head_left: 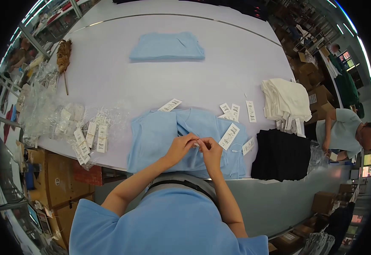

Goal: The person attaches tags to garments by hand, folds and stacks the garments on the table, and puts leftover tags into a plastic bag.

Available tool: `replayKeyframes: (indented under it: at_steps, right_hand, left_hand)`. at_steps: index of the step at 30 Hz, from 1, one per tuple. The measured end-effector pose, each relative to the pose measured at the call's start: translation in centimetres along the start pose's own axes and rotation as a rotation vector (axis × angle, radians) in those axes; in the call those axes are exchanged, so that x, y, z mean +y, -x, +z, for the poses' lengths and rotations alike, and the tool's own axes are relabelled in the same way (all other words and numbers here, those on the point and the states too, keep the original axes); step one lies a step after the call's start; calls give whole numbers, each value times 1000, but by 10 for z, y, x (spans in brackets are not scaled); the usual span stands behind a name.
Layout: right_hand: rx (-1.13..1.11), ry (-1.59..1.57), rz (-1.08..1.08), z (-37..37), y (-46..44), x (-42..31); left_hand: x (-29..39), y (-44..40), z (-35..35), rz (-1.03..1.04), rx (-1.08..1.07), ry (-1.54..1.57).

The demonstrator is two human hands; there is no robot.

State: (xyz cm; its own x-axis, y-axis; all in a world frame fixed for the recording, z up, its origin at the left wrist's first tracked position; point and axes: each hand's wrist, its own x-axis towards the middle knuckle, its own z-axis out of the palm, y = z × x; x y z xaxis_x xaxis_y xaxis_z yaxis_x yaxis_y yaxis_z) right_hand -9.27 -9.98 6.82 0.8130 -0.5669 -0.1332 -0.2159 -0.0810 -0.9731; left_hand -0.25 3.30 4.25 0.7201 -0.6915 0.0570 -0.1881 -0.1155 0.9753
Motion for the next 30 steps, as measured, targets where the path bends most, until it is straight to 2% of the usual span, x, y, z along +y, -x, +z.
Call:
replayKeyframes:
  at_steps: [1,5,6,10,11,15,21,25,27,29,30]
  right_hand:
    - [0,0,-1,0,-1,0]
    - [75,179,-161,-5,5,4]
    - [76,177,-158,-7,7,7]
    - [-116,33,69,-24,14,28]
    - [-117,32,72,-23,15,29]
    - [-74,-377,110,-13,18,31]
    - [-95,-377,74,-15,19,20]
    - [-131,-294,39,-21,19,13]
    - [-125,-133,-71,-25,17,14]
    - [-192,-228,15,-33,14,16]
    - [-234,-317,5,-36,12,18]
  left_hand:
    - [2,-2,0,0,0,0]
    - [11,-8,4,-117,287,359]
    - [7,-9,2,-119,285,357]
    - [-14,-9,-7,-241,299,781]
    - [-12,-7,-7,-245,300,780]
    - [-4,5,-3,-94,144,258]
    - [11,6,7,-76,16,333]
    - [23,3,1,-86,-43,170]
    - [28,0,-1,-47,-101,96]
    - [13,-5,1,-146,-163,352]
    - [25,-6,-1,-270,-173,502]
